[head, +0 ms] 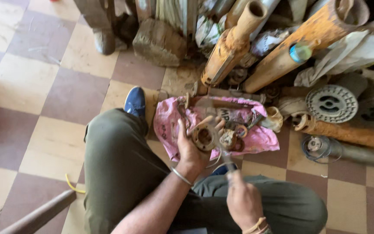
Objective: The person sits on the floor and files a rusty circular metal flange with a flat file, repeatedly running the file across the flange's edges and face and turning the part to work different sides.
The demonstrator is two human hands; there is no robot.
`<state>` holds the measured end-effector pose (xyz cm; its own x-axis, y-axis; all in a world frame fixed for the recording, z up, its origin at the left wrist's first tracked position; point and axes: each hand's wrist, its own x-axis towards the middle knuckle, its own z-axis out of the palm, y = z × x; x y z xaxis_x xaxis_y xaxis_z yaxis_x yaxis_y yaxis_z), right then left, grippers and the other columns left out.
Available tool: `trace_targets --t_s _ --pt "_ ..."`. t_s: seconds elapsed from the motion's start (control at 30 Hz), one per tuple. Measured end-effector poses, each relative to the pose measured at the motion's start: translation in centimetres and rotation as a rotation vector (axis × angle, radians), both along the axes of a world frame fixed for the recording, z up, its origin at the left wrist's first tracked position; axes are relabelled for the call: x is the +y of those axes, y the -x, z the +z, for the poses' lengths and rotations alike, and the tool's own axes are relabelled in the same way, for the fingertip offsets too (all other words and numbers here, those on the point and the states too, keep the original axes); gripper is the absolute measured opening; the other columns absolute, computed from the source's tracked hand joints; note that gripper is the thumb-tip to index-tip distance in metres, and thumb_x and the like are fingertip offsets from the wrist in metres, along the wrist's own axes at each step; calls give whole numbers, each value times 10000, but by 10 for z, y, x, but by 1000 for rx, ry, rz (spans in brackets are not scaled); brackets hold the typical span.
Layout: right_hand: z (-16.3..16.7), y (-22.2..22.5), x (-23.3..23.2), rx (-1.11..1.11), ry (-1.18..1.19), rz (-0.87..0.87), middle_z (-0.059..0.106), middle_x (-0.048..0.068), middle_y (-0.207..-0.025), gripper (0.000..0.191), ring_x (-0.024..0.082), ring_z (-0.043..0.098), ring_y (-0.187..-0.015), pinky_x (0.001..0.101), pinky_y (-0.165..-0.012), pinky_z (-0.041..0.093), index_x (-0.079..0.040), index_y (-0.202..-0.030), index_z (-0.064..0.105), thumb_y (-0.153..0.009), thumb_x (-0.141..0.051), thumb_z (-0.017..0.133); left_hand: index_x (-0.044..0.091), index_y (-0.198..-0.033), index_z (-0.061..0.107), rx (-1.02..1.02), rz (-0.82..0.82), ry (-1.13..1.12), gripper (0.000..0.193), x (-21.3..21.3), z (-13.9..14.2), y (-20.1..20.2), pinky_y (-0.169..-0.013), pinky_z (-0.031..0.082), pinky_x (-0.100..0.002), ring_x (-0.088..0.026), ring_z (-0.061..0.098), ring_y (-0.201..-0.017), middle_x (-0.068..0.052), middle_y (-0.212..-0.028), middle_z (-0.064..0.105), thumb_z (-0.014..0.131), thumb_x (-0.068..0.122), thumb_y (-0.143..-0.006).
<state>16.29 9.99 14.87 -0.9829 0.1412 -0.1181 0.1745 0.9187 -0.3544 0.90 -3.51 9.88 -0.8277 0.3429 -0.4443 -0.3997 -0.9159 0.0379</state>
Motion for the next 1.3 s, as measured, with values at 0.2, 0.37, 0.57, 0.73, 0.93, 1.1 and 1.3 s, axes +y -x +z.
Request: trace_targets --t_s 0.2,0.37,0.57,0.73,0.93,1.1,1.3 --pt "-9 -1 2 839 487 -318 617 119 -693 202 260 619 -620 385 -516 473 -108 -900 450 -1101 -125 467 -107 -1341 577 118 43 -28 948 2 -1 -1 -1112 495 -466 -394 623 -1238 -281 -1301 663 292 739 -1023" --pt "12 4 0 346 238 -173 630 169 -639 122 361 638 -578 478 -547 491 -94 -988 641 -1052 -141 548 -93 -1326 585 55 33 -34 983 3 -2 -3 -1051 519 -464 -380 647 -1181 -273 -1273 663 267 769 -975" --pt "20 8 0 189 58 -75 646 224 -588 128 424 662 -588 527 -503 468 -99 -927 705 -919 -147 587 -86 -1322 581 85 41 -106 980 3 -3 -5 -1001 527 -475 -373 653 -1135 -270 -1253 667 266 779 -986" --pt "6 -1 -2 469 325 -373 609 212 -669 233 394 575 -560 483 -530 442 -37 -914 624 -1071 -148 492 -89 -1351 580 85 -33 15 993 3 -3 -6 -1039 519 -472 -388 649 -1168 -279 -1282 661 261 779 -988" --pt "21 1 7 368 258 -197 632 166 -678 255 338 621 -613 430 -567 500 -52 -938 671 -1074 -172 491 -77 -1367 558 74 -26 -47 1047 3 -3 -7 -1050 516 -504 -400 651 -1158 -282 -1294 654 253 832 -949" --pt "23 14 7 80 -102 -67 690 178 -607 212 408 676 -598 507 -534 489 -102 -865 743 -943 -244 606 -83 -1393 523 242 -77 -357 1112 3 -2 -7 -950 532 -552 -424 657 -1116 -287 -1280 636 241 886 -928" --pt "36 25 13 38 -96 109 647 115 -610 227 335 639 -577 426 -496 466 -82 -849 671 -984 -258 622 -42 -1369 544 -99 -140 -151 1055 2 -1 -6 -980 555 -517 -398 658 -1150 -276 -1305 633 217 853 -915"
